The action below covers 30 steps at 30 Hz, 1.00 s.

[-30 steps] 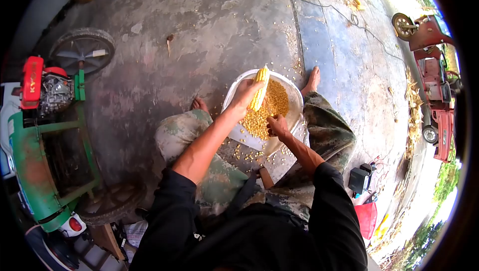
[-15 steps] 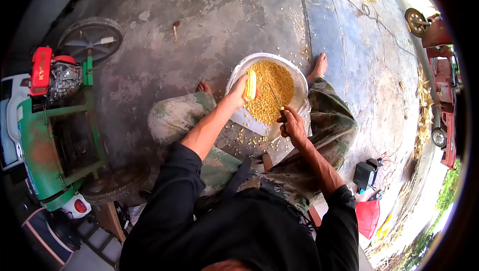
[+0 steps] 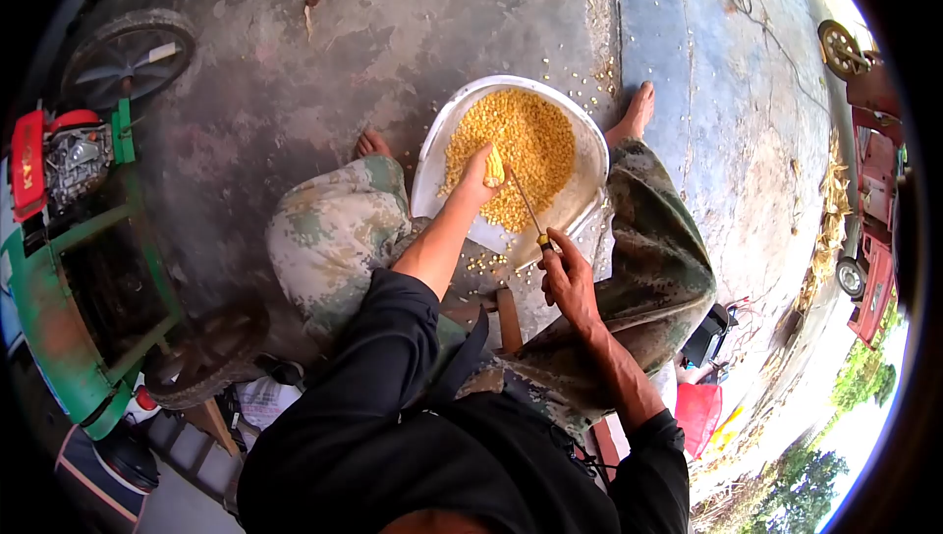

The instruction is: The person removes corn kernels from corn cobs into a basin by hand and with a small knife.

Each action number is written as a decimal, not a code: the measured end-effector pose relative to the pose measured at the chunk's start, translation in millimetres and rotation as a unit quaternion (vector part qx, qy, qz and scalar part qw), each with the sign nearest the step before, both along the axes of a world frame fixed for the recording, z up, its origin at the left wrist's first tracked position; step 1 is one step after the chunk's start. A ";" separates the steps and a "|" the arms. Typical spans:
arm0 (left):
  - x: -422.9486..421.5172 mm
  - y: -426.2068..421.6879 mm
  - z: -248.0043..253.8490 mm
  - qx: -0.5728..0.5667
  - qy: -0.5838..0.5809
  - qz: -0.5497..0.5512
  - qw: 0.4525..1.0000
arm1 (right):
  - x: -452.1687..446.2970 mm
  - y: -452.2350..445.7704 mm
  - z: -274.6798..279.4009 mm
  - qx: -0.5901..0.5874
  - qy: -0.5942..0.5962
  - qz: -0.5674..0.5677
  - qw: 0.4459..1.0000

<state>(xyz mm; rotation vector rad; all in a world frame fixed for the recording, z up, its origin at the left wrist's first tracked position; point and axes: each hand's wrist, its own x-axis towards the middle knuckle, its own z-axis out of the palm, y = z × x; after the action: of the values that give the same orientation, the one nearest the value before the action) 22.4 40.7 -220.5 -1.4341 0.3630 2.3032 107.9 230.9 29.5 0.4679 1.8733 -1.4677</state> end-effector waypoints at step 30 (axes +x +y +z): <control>-21.2 13.6 -4.4 0.061 -0.072 0.086 0.992 | 5.1 -7.3 -18.2 0.062 0.077 0.066 0.993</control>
<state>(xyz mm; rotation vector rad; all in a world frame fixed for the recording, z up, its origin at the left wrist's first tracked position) 1.2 54.2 -224.9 -1.6141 0.0570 2.2910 113.1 223.6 11.3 0.2884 2.0839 -1.3390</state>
